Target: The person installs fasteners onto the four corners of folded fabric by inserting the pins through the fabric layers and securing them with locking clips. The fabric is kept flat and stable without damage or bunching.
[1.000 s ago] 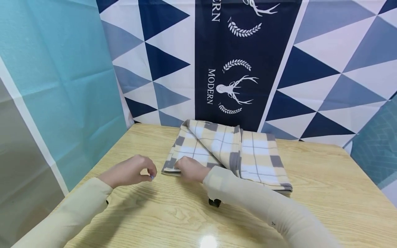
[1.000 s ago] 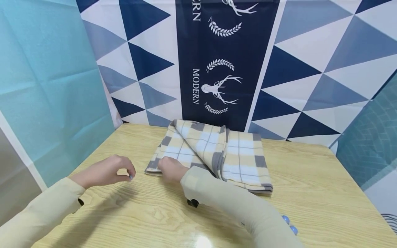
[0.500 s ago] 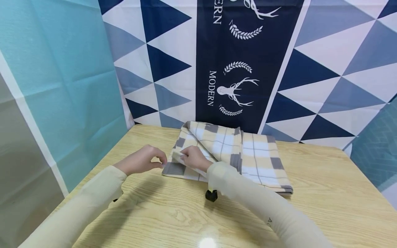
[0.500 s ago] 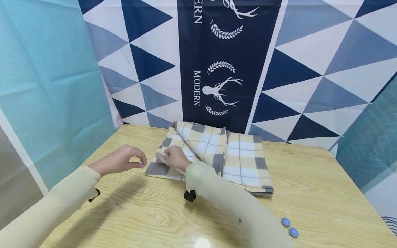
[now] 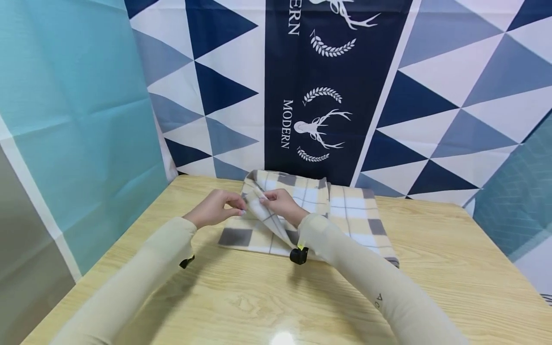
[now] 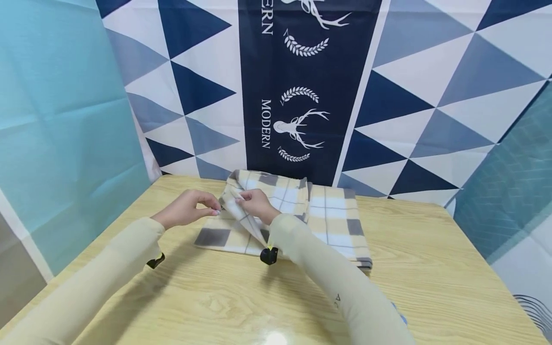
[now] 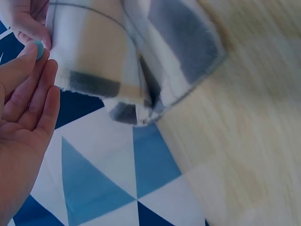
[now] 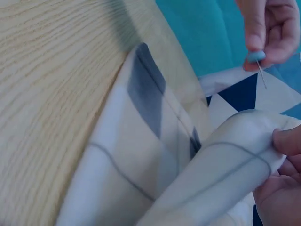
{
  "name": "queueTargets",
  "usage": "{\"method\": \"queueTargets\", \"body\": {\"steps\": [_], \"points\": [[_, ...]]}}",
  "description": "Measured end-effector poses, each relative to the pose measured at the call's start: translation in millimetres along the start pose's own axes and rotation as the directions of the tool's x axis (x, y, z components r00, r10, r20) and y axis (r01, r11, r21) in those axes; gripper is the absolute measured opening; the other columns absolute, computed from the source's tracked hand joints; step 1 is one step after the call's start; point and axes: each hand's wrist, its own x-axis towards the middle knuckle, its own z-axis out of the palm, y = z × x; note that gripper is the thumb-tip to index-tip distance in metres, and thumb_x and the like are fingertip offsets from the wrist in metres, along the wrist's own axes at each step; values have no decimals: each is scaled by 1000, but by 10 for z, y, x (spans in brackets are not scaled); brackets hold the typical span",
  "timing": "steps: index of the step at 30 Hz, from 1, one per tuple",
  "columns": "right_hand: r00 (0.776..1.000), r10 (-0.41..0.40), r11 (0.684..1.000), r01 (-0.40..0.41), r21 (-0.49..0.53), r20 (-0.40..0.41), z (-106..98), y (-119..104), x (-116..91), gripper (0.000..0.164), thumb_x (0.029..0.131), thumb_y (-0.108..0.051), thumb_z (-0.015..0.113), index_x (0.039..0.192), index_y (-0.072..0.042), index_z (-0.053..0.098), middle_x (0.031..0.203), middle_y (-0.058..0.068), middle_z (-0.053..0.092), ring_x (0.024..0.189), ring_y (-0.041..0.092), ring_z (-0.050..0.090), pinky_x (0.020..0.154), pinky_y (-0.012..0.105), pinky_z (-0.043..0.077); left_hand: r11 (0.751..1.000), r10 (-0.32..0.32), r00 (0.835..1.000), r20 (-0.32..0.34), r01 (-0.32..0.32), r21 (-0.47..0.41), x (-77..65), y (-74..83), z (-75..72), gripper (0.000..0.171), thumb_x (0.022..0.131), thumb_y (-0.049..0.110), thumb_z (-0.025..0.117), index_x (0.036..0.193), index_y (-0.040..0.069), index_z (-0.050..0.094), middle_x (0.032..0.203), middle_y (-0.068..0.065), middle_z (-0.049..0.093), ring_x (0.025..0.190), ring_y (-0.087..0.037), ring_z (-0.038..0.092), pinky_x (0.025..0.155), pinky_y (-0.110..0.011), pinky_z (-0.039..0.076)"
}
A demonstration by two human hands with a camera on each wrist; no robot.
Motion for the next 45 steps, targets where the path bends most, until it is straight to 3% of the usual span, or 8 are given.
{"method": "queueTargets", "body": {"steps": [9, 15, 20, 27, 32, 36, 42, 45], "points": [[999, -41, 999, 41, 7, 14, -11, -22, -39, 30, 93, -10, 59, 122, -3, 64, 122, 13, 67, 112, 18, 60, 101, 32, 47, 999, 1, 1000, -31, -2, -32, 129, -10, 108, 6, 86, 7, 70, 91, 4, 71, 89, -8, 74, 83, -15, 68, 83, -37, 54], [999, -41, 999, 41, -6, 18, -53, -31, -66, 29, 93, -10, 59, 120, -5, 66, 118, 13, 69, 105, 13, 61, 98, 28, 48, 999, 2, 999, -54, -4, -36, 175, -8, 146, 6, 85, 8, 70, 91, 5, 71, 88, -8, 74, 80, -13, 66, 80, -35, 53], [998, -65, 998, 65, -4, 16, -103, -69, -80, 25, 93, -8, 59, 115, -3, 69, 113, 15, 70, 85, 4, 58, 80, 15, 45, 999, -1, 998, -57, -1, -38, 246, 18, 131, 7, 85, 8, 70, 91, 5, 71, 88, -9, 74, 81, -14, 66, 80, -31, 52], [988, -156, 986, 155, -64, -19, -162, -90, -88, 21, 89, -9, 64, 105, 2, 71, 95, 18, 74, 65, -2, 52, 65, 13, 44, 997, -39, 993, -114, 30, -72, 308, 36, 171, 6, 84, 8, 72, 88, 4, 69, 87, -10, 73, 80, -17, 65, 78, -31, 52], [973, -229, 956, 218, -195, -39, -168, -90, -132, 24, 81, -15, 76, 102, -4, 74, 78, 10, 74, 60, 2, 49, 59, 16, 41, 990, -96, 976, -195, 74, -122, 343, 18, 255, 32, 78, 10, 79, 104, 3, 62, 105, -17, 65, 100, -31, 61, 88, -45, 52], [959, -281, 929, 259, -263, -46, -159, -90, -170, 25, 76, -20, 81, 96, -8, 75, 72, 6, 70, 59, 6, 47, 57, 18, 40, 994, -54, 980, -193, 34, -106, 374, -21, 312, 52, 78, 10, 79, 124, 3, 55, 124, -18, 58, 116, -34, 54, 99, -51, 46], [931, -358, 881, 310, -358, -74, -159, -84, -212, 29, 75, -15, 82, 103, -11, 75, 95, 6, 76, 64, 8, 51, 61, 18, 42, 992, -37, 988, -149, 18, -128, 412, -51, 380, 45, 81, 10, 76, 123, 5, 60, 120, -15, 64, 108, -32, 58, 97, -51, 48], [916, -388, 855, 314, -412, -107, -166, -69, -223, 31, 73, -12, 83, 103, -11, 75, 93, 5, 76, 63, 10, 48, 60, 20, 40, 991, -27, 986, -162, 5, -135, 440, -44, 402, 39, 81, 9, 76, 118, 4, 63, 113, -15, 65, 101, -30, 59, 94, -52, 49]]}}
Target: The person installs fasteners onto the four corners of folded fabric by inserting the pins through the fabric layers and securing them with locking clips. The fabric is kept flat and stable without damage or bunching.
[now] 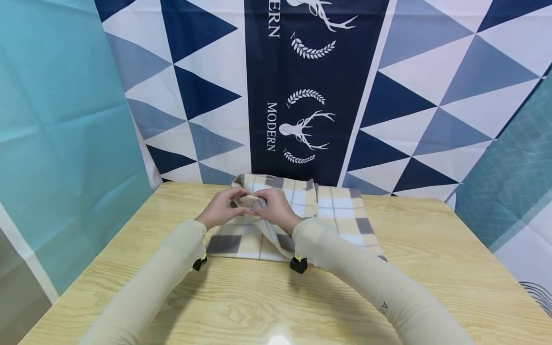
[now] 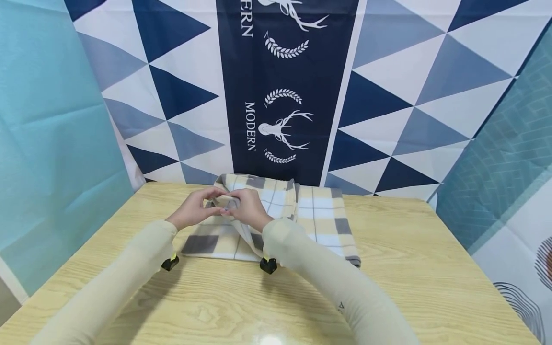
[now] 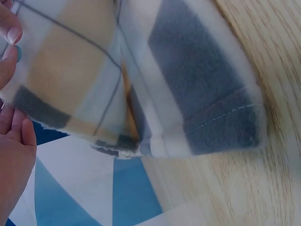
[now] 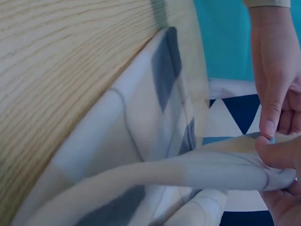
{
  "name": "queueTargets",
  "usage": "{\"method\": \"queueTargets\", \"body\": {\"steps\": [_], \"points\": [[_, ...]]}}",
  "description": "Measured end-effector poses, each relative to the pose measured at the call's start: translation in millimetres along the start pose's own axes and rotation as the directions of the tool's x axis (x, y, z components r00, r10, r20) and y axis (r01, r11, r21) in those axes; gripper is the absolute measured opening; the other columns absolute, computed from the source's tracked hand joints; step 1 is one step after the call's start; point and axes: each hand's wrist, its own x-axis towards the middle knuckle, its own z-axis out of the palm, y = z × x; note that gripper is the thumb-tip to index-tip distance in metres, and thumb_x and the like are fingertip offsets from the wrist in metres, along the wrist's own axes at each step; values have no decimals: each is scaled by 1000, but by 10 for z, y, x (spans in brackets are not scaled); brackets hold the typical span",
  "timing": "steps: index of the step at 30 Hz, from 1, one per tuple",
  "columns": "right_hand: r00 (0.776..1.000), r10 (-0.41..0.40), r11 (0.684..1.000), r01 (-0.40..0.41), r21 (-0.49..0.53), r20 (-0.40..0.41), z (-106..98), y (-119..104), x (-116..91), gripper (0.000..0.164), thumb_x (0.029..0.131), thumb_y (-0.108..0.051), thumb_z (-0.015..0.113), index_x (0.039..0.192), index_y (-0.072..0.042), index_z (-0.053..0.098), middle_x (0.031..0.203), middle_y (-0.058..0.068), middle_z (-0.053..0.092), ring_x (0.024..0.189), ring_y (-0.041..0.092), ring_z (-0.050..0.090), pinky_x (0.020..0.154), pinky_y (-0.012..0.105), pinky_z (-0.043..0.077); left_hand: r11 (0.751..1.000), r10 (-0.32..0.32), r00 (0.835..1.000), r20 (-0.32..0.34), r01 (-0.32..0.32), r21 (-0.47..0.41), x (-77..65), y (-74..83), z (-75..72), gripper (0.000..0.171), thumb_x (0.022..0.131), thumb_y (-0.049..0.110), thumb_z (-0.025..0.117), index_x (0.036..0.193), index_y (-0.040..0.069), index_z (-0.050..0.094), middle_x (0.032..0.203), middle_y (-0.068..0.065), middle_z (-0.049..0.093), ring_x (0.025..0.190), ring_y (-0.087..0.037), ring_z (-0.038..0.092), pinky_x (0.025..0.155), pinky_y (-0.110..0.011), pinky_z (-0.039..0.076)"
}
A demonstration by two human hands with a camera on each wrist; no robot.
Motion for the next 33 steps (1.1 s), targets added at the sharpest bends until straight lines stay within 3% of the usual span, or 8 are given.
{"method": "queueTargets", "body": {"steps": [8, 13, 18, 23, 28, 33], "points": [[991, 22, 1000, -25, -18, -130, 49, -4, 1, 26, 69, -11, 84, 94, -8, 77, 84, 4, 76, 66, 10, 56, 60, 19, 43, 999, -48, 999, -23, 48, 1, 17, -1, -4, 35, 82, 12, 76, 114, 6, 65, 104, -12, 68, 94, -24, 61, 83, -45, 51], [988, 44, 999, -42, 16, -146, 59, -18, 12, 20, 71, -5, 81, 90, -9, 78, 82, 5, 77, 59, 8, 46, 54, 16, 35, 996, -89, 995, -42, 88, -5, 22, -18, -1, 26, 83, 12, 74, 108, 9, 68, 100, -10, 69, 90, -19, 61, 73, -29, 47], [988, 50, 999, -47, 25, -145, 76, -29, 6, 17, 74, -1, 76, 89, -8, 78, 84, 6, 77, 61, 6, 50, 56, 15, 37, 992, -125, 989, -77, 121, -45, 5, -37, 41, 18, 83, 9, 74, 100, 7, 70, 92, -11, 70, 80, -14, 59, 64, -20, 39], [991, 46, 999, -43, 27, -128, 129, -22, -8, 19, 75, 3, 69, 90, -6, 78, 85, 7, 77, 66, 11, 58, 59, 17, 44, 989, -124, 987, -106, 114, -91, -30, -63, 87, 12, 82, 8, 74, 93, 4, 72, 86, -13, 71, 72, -10, 56, 60, -19, 39], [986, 15, 1000, -14, 8, -167, 208, -6, -21, 21, 76, 5, 64, 90, -4, 77, 87, 9, 77, 80, 17, 69, 69, 26, 55, 985, -142, 980, -136, 126, -121, -52, -74, 105, 7, 82, 7, 74, 88, 3, 72, 82, -13, 71, 68, -7, 56, 59, -19, 43], [974, -5, 999, 13, 33, -227, 271, -11, -16, 26, 74, 10, 57, 87, -2, 76, 85, 12, 76, 67, 13, 60, 61, 22, 50, 985, -133, 975, -180, 111, -130, -38, -58, 99, 4, 82, 1, 73, 85, 0, 71, 78, -15, 69, 65, -8, 54, 57, -18, 45]]}}
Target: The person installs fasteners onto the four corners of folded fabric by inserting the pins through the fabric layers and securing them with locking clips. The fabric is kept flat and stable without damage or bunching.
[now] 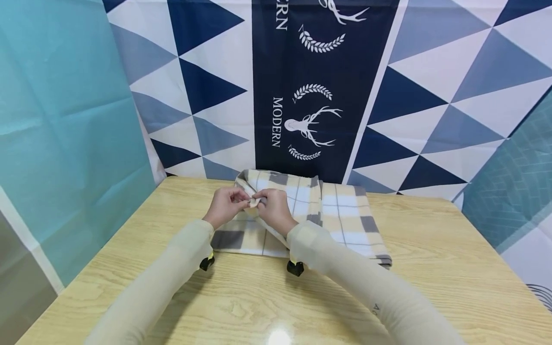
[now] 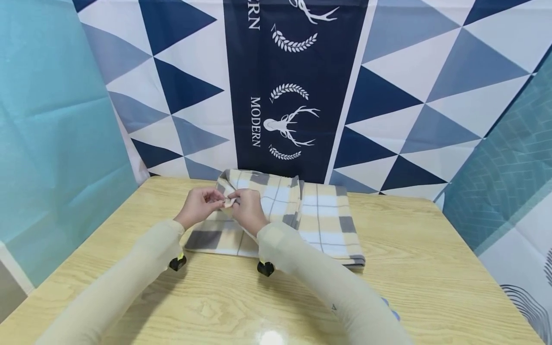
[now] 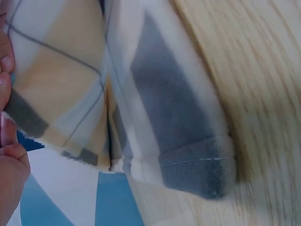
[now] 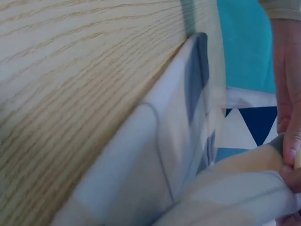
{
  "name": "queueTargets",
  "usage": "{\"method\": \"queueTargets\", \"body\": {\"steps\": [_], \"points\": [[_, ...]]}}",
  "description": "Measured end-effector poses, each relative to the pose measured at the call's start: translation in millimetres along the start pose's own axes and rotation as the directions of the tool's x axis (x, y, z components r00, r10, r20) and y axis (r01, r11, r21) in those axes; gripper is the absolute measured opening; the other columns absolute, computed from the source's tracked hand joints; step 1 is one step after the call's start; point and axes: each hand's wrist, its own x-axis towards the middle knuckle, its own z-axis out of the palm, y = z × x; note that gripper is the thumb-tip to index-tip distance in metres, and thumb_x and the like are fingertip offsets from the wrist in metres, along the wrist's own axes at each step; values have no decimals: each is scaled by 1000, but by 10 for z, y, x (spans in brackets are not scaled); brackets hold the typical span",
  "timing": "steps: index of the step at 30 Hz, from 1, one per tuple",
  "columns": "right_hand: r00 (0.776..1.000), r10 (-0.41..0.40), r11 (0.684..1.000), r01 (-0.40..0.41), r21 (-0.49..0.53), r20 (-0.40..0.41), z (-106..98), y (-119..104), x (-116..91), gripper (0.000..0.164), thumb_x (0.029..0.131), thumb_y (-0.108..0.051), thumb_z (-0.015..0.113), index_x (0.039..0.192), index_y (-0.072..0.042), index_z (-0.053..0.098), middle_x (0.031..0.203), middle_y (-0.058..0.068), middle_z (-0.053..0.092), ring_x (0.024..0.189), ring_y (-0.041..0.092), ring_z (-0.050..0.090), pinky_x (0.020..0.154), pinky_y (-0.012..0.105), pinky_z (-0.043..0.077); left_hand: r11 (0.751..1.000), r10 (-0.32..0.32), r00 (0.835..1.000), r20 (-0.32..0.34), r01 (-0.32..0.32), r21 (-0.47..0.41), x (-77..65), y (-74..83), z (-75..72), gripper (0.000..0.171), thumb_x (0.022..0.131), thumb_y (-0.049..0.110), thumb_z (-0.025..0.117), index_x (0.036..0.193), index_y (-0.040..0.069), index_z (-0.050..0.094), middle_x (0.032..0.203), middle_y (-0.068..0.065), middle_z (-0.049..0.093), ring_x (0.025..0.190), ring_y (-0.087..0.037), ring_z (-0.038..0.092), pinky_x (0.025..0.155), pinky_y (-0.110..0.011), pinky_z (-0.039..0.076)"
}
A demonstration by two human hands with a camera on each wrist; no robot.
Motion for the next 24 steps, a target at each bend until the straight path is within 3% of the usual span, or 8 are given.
{"method": "queueTargets", "body": {"steps": [4, 8, 14, 19, 24], "points": [[999, -9, 1000, 9, 13, -33, 12, 15, -10, 29, 72, 13, 53, 82, -2, 76, 82, 12, 75, 57, 9, 50, 53, 16, 40, 999, 37, 999, -31, -36, 14, 28, 11, 26, 4, 80, -2, 73, 81, -2, 69, 75, -16, 68, 65, -8, 53, 59, -18, 44], [1000, 8, 1000, -8, 9, -26, -6, 51, -8, 29, 72, 13, 54, 81, -4, 76, 80, 10, 75, 58, 10, 53, 53, 15, 39, 998, 44, 999, -24, -42, 46, 27, 5, 49, 4, 81, 0, 72, 83, 1, 69, 77, -14, 69, 67, -11, 55, 60, -20, 44], [997, 49, 996, -53, 70, 55, -77, 85, -11, 24, 80, 7, 59, 86, -8, 77, 83, 8, 76, 62, 12, 52, 58, 18, 39, 989, 110, 993, 46, -114, 92, 18, 22, 51, 22, 82, -1, 70, 103, 7, 68, 100, -10, 72, 92, -22, 65, 79, -35, 53], [989, 84, 979, -104, 173, 122, -184, 108, -55, 19, 83, 4, 64, 94, -7, 76, 90, 10, 76, 68, 12, 64, 62, 18, 51, 977, 177, 979, 97, -187, 102, 23, 40, 63, 21, 83, -2, 69, 102, 6, 71, 103, -10, 73, 99, -24, 66, 90, -42, 54], [974, 104, 967, -146, 209, 199, -448, 116, -163, 20, 81, 2, 70, 100, -3, 74, 95, 14, 75, 83, 22, 73, 73, 24, 59, 976, 159, 975, 157, -179, 122, -13, 14, 46, 19, 84, 6, 72, 102, 7, 72, 104, -9, 73, 99, -23, 66, 87, -37, 56]]}}
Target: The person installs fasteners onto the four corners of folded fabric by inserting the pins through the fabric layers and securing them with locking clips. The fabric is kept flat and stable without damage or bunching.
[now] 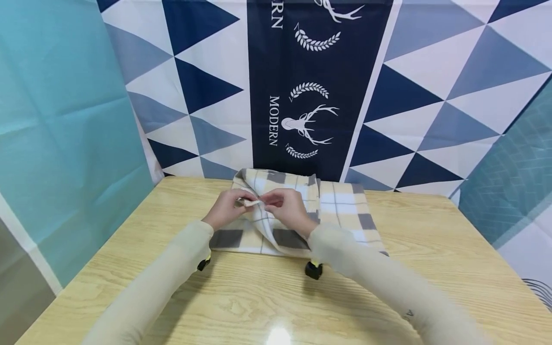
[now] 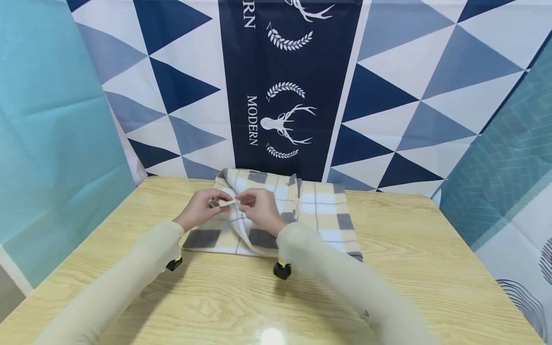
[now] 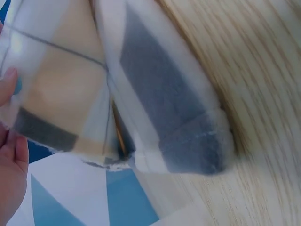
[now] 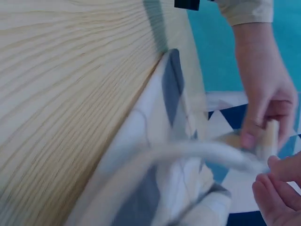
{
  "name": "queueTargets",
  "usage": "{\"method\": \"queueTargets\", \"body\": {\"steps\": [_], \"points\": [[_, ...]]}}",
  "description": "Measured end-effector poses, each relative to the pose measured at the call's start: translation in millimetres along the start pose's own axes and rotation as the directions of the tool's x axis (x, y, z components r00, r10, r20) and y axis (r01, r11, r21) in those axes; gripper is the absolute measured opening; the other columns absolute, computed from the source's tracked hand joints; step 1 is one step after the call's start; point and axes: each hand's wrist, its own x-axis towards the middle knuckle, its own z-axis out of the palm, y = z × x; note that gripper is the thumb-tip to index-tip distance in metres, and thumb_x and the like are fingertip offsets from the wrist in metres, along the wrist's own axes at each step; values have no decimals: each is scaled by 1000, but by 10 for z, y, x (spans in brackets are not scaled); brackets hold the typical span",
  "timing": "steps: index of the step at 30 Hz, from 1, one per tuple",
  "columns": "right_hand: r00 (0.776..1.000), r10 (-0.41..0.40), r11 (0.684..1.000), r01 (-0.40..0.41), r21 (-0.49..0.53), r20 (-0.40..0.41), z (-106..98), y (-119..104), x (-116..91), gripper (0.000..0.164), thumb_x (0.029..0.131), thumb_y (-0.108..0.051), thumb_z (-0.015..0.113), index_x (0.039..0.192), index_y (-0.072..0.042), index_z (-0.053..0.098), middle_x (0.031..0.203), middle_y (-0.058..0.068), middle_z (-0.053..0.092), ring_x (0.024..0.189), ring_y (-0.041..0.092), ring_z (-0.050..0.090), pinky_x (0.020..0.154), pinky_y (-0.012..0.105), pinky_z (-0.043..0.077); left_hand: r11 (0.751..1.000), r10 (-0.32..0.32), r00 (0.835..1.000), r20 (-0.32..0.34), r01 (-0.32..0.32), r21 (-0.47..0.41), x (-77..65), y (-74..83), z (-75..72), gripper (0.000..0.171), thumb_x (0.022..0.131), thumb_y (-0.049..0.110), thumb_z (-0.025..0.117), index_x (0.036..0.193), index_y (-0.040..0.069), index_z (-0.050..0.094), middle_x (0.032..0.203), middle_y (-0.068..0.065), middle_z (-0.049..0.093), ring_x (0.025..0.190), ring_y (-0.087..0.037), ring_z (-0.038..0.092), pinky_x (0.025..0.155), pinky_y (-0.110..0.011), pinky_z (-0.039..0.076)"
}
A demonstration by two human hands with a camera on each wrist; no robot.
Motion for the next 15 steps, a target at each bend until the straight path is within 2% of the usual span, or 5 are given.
{"method": "queueTargets", "body": {"steps": [3, 7, 11, 15], "points": [[997, -38, 997, 43, -69, 74, -238, 28, -158, 21, 80, 2, 71, 101, 1, 72, 97, 18, 74, 87, 26, 73, 78, 28, 59, 1000, -21, 999, 24, 21, 8, -47, -35, -9, 19, 84, 8, 72, 103, 9, 73, 105, -8, 72, 97, -22, 66, 82, -35, 57], [984, -85, 975, 115, -190, 159, -636, 130, -399, 20, 80, 2, 72, 99, 3, 71, 99, 19, 73, 89, 30, 72, 79, 33, 60, 1000, -13, 1000, 15, 12, 27, -100, -56, -35, 17, 84, 8, 72, 100, 9, 73, 103, -8, 71, 94, -22, 65, 79, -34, 56], [978, -80, 931, 143, -337, 194, -1073, 268, -644, 18, 78, 2, 73, 97, 0, 72, 99, 16, 73, 90, 30, 70, 78, 35, 60, 999, 1, 1000, 9, -1, 37, -121, -58, -52, 17, 83, 8, 73, 99, 8, 73, 101, -8, 72, 93, -22, 65, 80, -34, 56], [974, -15, 881, 119, -458, 225, -1466, 346, -868, 16, 78, 0, 74, 94, -4, 73, 94, 12, 74, 85, 25, 70, 74, 34, 59, 999, 20, 1000, -3, -20, 46, -135, -56, -72, 17, 82, 7, 74, 99, 8, 73, 100, -8, 71, 92, -21, 66, 81, -34, 56]]}}
